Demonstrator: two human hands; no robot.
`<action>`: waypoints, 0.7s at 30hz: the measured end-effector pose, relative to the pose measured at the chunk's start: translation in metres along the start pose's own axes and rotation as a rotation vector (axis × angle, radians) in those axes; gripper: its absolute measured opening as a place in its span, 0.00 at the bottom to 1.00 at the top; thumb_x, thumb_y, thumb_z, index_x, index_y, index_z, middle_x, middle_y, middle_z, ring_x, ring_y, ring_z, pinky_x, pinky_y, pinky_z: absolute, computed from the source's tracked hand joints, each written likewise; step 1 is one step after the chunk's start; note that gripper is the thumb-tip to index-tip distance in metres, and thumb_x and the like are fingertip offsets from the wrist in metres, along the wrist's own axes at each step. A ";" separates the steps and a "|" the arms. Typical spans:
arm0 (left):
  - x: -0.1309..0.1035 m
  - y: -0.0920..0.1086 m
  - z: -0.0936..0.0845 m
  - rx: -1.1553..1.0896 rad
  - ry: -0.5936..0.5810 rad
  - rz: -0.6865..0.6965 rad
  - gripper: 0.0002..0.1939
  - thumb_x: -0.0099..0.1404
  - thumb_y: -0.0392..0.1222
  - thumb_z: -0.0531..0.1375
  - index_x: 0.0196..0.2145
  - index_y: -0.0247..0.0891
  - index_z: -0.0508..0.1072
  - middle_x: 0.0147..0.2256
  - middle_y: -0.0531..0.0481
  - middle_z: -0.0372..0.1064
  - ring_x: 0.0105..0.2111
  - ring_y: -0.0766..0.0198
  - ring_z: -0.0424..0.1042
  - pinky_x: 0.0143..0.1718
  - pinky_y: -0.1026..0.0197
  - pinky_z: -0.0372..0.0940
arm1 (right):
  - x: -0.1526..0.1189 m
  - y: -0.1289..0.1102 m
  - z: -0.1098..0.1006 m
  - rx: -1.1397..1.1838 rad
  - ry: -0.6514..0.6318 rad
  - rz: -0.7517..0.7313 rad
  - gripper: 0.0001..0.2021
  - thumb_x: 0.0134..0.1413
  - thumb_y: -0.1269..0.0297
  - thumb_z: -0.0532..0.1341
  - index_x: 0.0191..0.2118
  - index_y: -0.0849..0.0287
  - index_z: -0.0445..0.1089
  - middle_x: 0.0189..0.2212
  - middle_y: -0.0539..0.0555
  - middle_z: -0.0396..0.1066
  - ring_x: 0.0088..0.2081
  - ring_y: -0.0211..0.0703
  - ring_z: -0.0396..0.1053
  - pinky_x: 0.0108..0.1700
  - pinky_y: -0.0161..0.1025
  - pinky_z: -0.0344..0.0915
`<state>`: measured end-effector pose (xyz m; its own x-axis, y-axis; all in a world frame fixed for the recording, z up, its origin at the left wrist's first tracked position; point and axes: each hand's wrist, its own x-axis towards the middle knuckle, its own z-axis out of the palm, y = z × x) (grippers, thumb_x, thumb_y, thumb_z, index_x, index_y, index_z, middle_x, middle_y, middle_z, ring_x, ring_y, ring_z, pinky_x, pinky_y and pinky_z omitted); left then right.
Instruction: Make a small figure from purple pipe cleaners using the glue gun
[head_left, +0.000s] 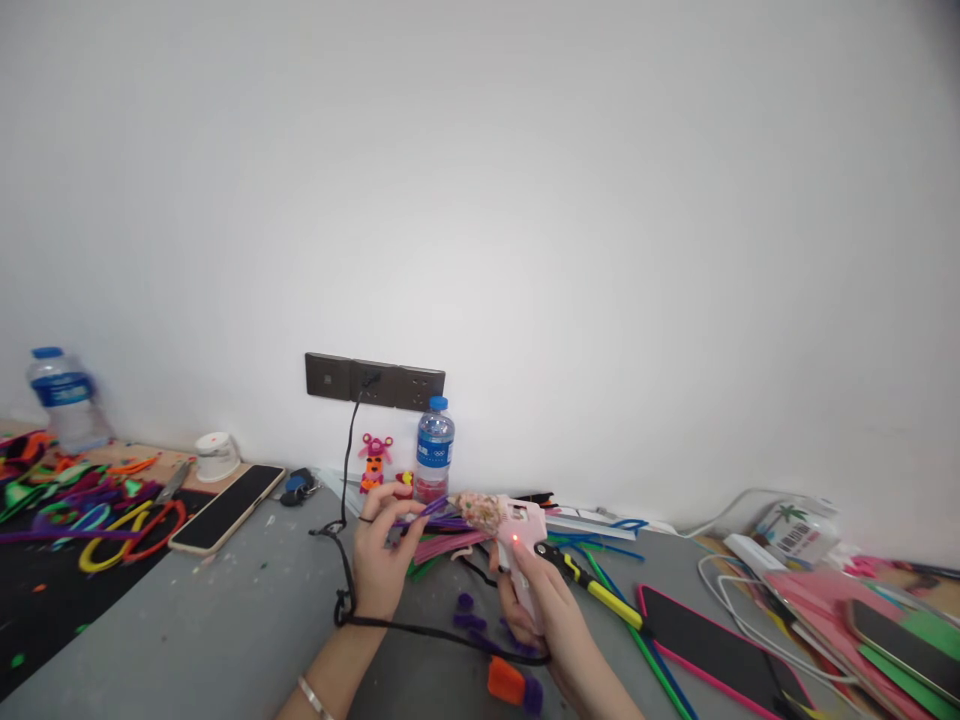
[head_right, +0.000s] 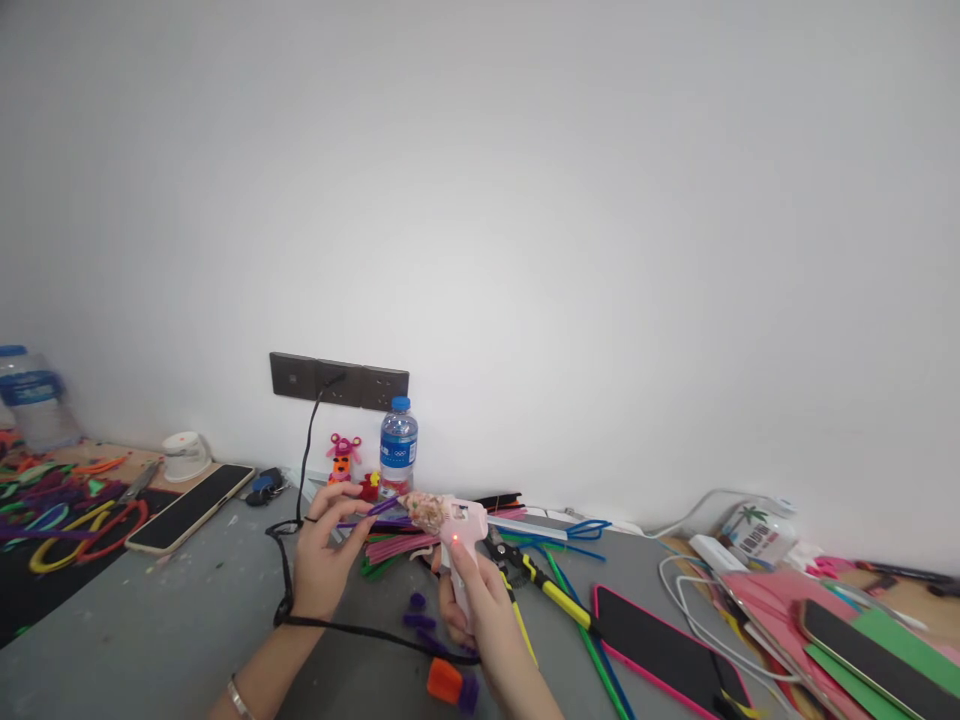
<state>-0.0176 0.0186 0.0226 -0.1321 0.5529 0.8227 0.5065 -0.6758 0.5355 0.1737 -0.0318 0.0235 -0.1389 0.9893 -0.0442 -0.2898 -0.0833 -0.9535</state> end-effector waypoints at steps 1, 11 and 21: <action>0.000 0.001 0.000 0.002 0.002 0.010 0.04 0.62 0.36 0.59 0.30 0.39 0.73 0.39 0.47 0.68 0.40 0.58 0.72 0.38 0.59 0.69 | 0.000 0.000 0.000 -0.006 0.003 0.000 0.27 0.48 0.35 0.57 0.30 0.58 0.64 0.08 0.38 0.49 0.11 0.26 0.34 0.11 0.27 0.36; 0.000 0.002 0.000 -0.001 0.006 0.025 0.04 0.62 0.35 0.59 0.31 0.40 0.73 0.39 0.48 0.67 0.40 0.59 0.72 0.38 0.60 0.68 | 0.000 -0.004 -0.001 -0.035 0.019 0.004 0.25 0.49 0.36 0.56 0.31 0.58 0.64 0.08 0.38 0.49 0.11 0.26 0.34 0.12 0.28 0.35; -0.006 -0.005 0.007 -0.144 -0.070 -0.189 0.03 0.61 0.38 0.60 0.30 0.39 0.74 0.39 0.47 0.68 0.35 0.61 0.70 0.31 0.63 0.66 | -0.003 0.000 0.009 -0.135 0.186 -0.219 0.24 0.53 0.38 0.54 0.35 0.57 0.63 0.13 0.41 0.52 0.13 0.30 0.42 0.14 0.29 0.41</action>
<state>-0.0133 0.0220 0.0143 -0.1514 0.7048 0.6930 0.3510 -0.6171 0.7043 0.1659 -0.0358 0.0259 0.0921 0.9880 0.1242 -0.1638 0.1381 -0.9768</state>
